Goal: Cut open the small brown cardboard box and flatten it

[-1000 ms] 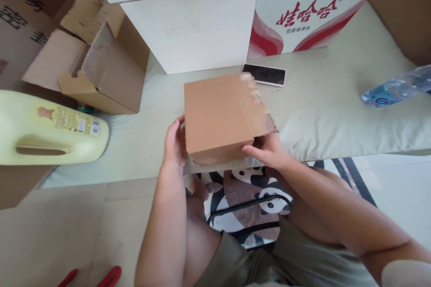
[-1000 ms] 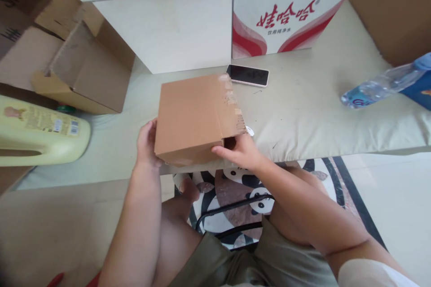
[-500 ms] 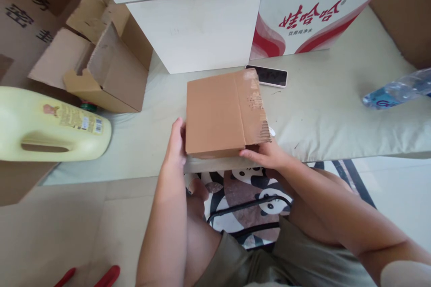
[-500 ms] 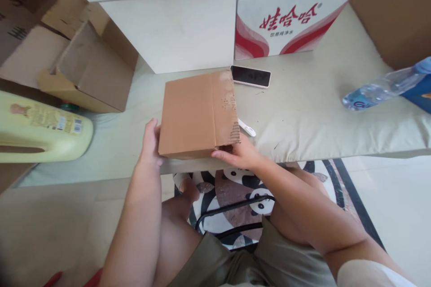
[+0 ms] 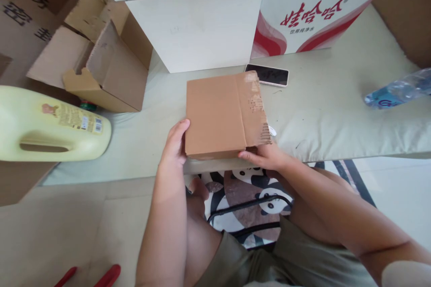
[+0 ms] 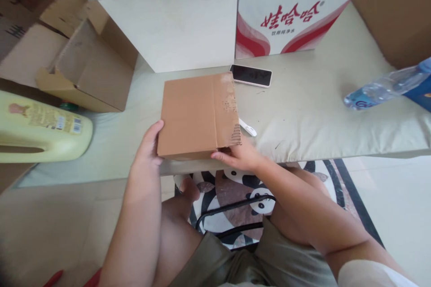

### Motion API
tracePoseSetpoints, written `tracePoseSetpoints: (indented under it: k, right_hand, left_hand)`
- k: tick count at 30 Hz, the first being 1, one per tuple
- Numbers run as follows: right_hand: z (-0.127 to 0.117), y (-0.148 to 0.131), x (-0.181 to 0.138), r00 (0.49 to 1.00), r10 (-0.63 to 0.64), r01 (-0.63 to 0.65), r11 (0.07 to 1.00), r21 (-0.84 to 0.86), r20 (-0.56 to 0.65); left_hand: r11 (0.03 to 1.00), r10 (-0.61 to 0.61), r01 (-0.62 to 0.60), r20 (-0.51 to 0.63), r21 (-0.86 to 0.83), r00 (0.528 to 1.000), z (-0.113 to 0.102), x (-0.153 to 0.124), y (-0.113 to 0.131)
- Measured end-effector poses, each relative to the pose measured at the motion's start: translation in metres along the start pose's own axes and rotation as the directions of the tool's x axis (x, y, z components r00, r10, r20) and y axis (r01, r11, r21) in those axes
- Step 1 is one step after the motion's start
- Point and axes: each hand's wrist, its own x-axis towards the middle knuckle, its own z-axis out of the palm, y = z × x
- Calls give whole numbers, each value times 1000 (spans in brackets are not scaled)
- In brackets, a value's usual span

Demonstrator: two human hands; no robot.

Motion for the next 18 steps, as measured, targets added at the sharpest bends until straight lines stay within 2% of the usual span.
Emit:
tracePoseSetpoints:
  k: [5, 10, 18]
  right_hand:
    - [0, 8, -2, 984, 120, -125, 992, -27, -128]
    - [-1, 6, -2, 982, 141, -145, 989, -25, -122]
    - [2, 8, -2, 969, 210, -219, 974, -59, -128]
  left_hand:
    - [1000, 10, -10, 48, -19, 999, -2, 1, 1]
    - [1000, -13, 14, 48, -4, 999, -5, 1, 0]
    - [996, -20, 21, -16, 91, 1000, -15, 2, 4]
